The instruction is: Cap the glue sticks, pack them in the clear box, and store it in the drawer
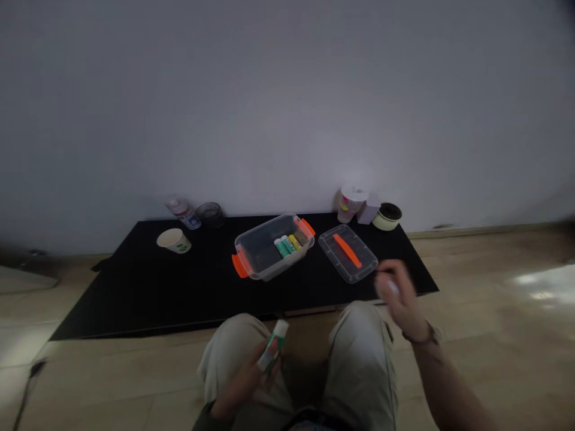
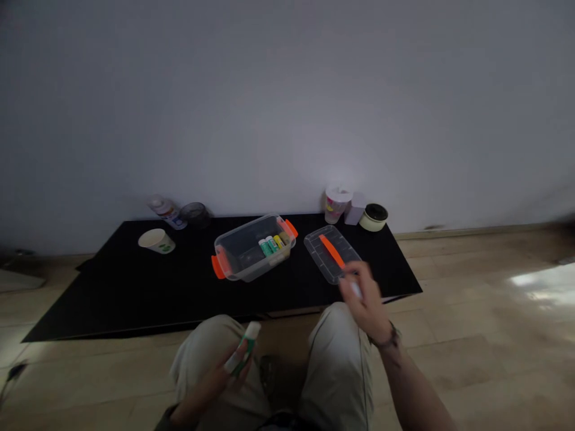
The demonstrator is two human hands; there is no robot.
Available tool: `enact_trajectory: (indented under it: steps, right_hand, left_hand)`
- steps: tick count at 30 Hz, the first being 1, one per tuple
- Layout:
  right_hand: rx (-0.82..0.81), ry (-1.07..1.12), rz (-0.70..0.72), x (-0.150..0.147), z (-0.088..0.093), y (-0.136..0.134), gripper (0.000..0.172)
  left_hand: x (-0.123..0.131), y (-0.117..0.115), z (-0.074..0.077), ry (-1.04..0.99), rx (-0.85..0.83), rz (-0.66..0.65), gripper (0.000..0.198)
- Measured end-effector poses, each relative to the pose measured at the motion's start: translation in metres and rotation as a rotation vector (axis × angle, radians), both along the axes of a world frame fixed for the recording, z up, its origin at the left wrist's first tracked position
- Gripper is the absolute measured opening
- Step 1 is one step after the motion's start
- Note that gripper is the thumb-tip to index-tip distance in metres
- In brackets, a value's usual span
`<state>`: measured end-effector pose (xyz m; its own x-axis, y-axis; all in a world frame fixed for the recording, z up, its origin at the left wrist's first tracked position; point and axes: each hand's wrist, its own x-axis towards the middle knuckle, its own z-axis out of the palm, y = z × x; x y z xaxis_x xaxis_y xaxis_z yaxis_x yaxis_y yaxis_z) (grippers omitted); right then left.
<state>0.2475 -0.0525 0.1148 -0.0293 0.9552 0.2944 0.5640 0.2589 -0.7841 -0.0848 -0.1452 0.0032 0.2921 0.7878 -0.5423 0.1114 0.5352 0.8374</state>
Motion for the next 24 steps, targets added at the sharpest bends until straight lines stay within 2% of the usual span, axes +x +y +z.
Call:
enact_trajectory:
  steps: [2,3,5,8,10,14,19,22,24]
  right_hand:
    - [-0.132,-0.245,0.094,-0.013,-0.02,0.039,0.022]
    - [-0.213,-0.382,0.155,-0.023,-0.034,0.059,0.022]
    - [-0.362,-0.577,0.177,-0.042,-0.066,0.093,0.022]
    - [-0.484,-0.691,0.206,-0.058,-0.103,0.125,0.023]
    - [-0.5,-0.713,0.195,-0.061,-0.116,0.136,0.025]
    - [-0.521,-0.754,0.118,-0.056,-0.124,0.143,0.034]
    - [-0.497,-0.795,0.076,-0.057,-0.125,0.148,0.045]
    - [-0.38,-0.779,0.058,-0.067,-0.113,0.156,0.044]
    - [-0.246,-0.718,0.034,-0.08,-0.096,0.162,0.039]
  left_hand:
    - [0.014,0.032,0.001,0.093,0.204,-0.009,0.062]
    - [0.023,0.05,0.003,0.176,0.305,-0.042,0.054]
    - [0.039,0.087,0.006,0.393,0.453,-0.127,0.039]
    - [0.053,0.134,0.008,0.671,0.627,-0.275,0.031]
    - [0.054,0.157,0.007,0.773,0.712,-0.322,0.031]
    - [0.045,0.181,0.005,0.877,0.78,-0.295,0.034]
    - [0.034,0.191,-0.001,1.026,0.791,-0.206,0.037]
    - [0.035,0.194,-0.01,1.083,0.781,-0.219,0.037]
    - [0.037,0.196,-0.018,1.106,0.782,-0.259,0.036]
